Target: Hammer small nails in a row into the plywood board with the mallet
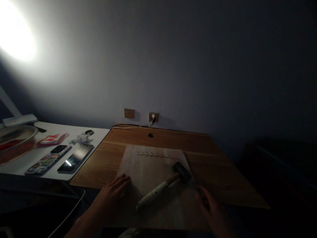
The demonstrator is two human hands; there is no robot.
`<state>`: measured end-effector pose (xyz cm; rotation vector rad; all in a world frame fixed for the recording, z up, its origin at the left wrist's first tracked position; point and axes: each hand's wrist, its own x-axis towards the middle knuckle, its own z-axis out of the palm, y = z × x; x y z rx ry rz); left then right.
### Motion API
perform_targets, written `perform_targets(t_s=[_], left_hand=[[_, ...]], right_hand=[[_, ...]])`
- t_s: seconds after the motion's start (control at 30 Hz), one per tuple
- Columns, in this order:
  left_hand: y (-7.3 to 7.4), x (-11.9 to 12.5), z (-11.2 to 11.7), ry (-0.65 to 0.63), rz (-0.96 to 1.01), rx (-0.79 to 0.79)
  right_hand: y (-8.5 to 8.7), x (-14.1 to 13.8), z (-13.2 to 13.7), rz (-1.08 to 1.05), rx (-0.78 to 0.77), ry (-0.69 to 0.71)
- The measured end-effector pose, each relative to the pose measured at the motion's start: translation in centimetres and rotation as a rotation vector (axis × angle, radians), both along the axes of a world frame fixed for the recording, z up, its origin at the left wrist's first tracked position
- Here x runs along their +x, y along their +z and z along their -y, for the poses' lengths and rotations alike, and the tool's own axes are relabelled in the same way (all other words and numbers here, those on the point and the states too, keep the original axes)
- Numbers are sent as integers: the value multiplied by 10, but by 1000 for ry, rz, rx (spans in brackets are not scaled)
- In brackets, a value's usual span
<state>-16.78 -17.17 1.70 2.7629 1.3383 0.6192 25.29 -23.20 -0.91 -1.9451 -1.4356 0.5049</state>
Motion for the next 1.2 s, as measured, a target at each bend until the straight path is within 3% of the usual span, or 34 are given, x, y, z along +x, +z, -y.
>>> perform_targets(t_s=[0.1, 0.2, 0.33, 0.43, 0.6, 0.73, 0.87, 0.97, 1.07, 1.13, 1.2], left_hand=[[10, -4, -6, 40, -14, -64], [20, 1, -28, 74, 6, -82], [29, 19, -81, 110, 105, -113], [30, 33, -120, 123, 119, -130], [19, 44, -155, 48, 162, -159], [12, 42, -164, 3, 196, -160], [18, 39, -169, -11, 287, -186], [26, 41, -172, 77, 534, -270], [28, 46, -175, 132, 1006, -551], [25, 48, -176, 127, 1244, -750], [21, 49, -177, 125, 1322, -851]], right_hand=[[7, 0, -8, 74, -4, 9], [30, -4, -30, 239, 59, 54], [74, -23, -88, 384, 27, 273], [92, -37, -140, 397, 14, 324], [83, -53, -192, 376, -75, 418], [71, -58, -202, 261, -97, 430], [74, -52, -206, 6, 9, 426], [82, -46, -207, -268, 136, 406], [87, -44, -204, -491, 223, 399], [88, -46, -203, -544, 231, 400], [86, -51, -204, -519, 195, 396]])
